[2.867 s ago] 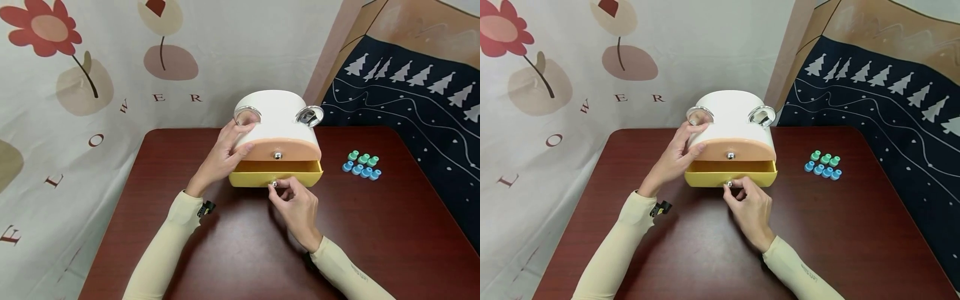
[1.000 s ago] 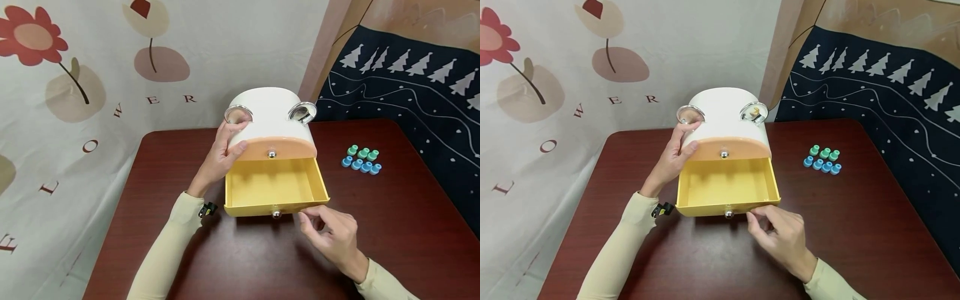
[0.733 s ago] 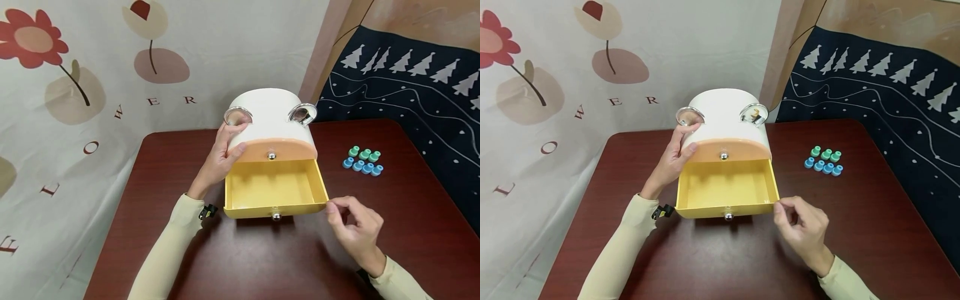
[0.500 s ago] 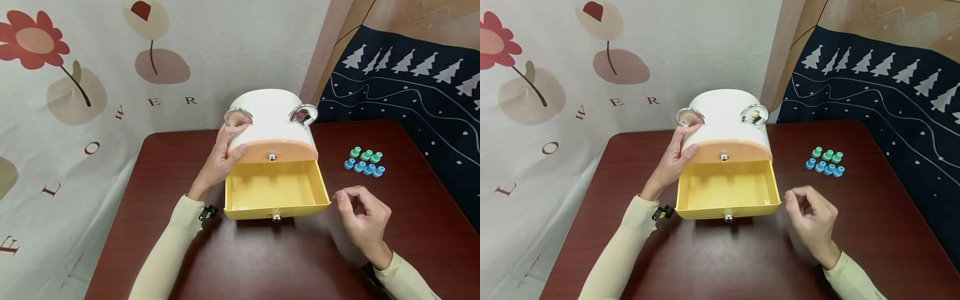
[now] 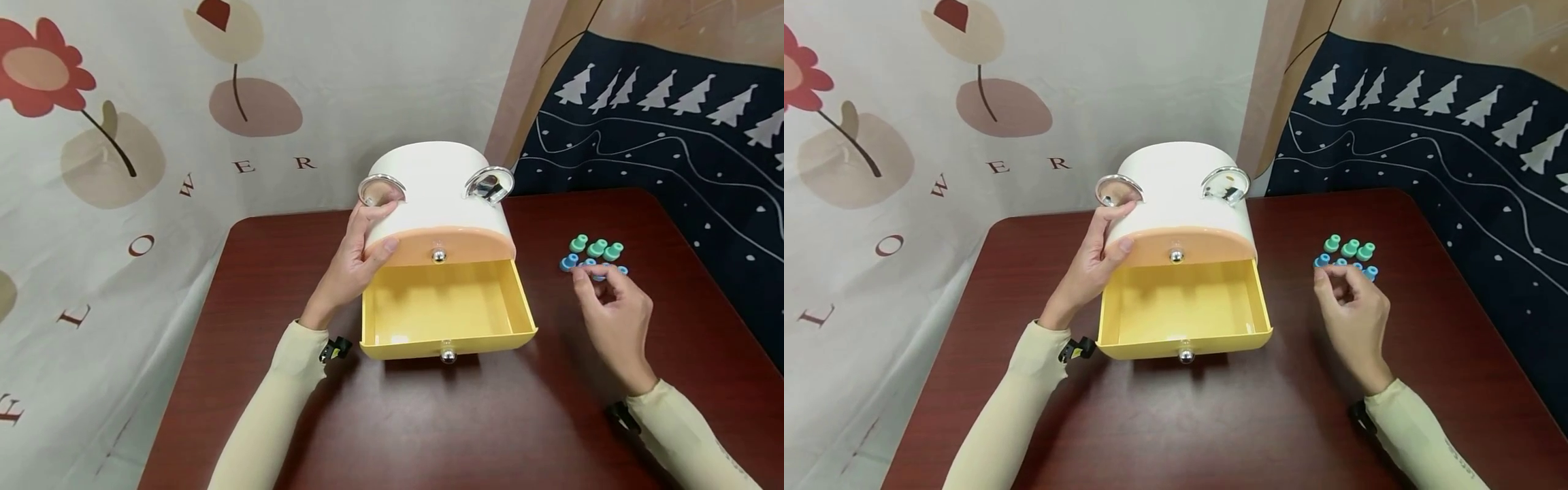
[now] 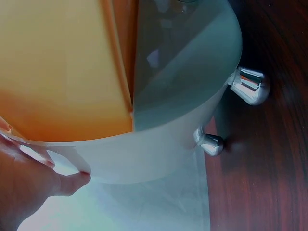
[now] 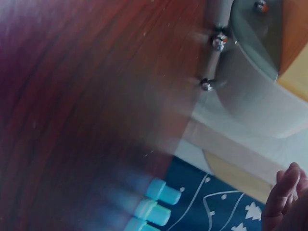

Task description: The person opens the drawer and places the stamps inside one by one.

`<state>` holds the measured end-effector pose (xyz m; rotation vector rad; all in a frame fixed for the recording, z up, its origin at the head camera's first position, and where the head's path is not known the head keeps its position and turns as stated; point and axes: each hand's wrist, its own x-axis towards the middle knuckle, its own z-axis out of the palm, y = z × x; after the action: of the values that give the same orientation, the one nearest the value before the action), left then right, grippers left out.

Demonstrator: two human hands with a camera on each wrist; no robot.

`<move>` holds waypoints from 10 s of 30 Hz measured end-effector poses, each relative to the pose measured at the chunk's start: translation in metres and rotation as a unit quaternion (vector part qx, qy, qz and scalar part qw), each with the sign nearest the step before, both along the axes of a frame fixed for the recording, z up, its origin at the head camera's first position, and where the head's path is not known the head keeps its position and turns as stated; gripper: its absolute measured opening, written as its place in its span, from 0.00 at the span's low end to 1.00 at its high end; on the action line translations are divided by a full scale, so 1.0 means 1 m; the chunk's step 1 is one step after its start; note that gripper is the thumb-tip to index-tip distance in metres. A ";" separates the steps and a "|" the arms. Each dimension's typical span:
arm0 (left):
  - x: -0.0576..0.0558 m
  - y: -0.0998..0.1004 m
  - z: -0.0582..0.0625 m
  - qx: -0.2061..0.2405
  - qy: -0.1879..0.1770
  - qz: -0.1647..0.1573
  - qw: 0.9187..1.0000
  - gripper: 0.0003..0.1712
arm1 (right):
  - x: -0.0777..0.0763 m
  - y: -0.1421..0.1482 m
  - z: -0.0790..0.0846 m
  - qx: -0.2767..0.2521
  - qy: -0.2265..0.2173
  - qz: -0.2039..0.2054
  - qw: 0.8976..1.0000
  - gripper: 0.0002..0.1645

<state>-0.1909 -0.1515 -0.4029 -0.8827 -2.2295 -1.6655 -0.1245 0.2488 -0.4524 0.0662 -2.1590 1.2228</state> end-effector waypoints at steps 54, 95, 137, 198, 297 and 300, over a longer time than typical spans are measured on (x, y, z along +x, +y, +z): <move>0.003 -0.001 0.000 0.004 0.017 0.006 1.000 0.35 | -0.071 0.048 -0.017 0.211 -0.211 0.053 0.953 0.11; -0.004 0.004 -0.003 -0.002 0.043 -0.002 0.999 0.31 | 0.006 -0.009 0.053 0.128 -0.061 0.019 0.990 0.13; 0.000 0.004 -0.001 0.042 0.043 -0.013 0.998 0.31 | 0.012 -0.129 0.082 0.186 -0.071 0.283 0.938 0.12; 0.025 0.011 0.031 0.045 0.050 0.024 0.997 0.27 | -0.005 -0.190 0.091 0.248 -0.122 0.344 0.897 0.03; 0.018 0.012 0.029 0.057 0.072 0.019 0.996 0.30 | -0.026 0.036 0.003 0.174 -0.236 -0.003 0.956 0.26; 0.018 0.012 0.029 0.056 0.068 0.020 0.996 0.30 | -0.028 0.038 0.002 0.180 -0.245 -0.005 0.953 0.26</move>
<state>-0.1725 -0.1394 -0.3737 -0.8895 -2.0301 -1.6419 -0.1525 0.2868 -0.4505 -0.1046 -2.7927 0.8855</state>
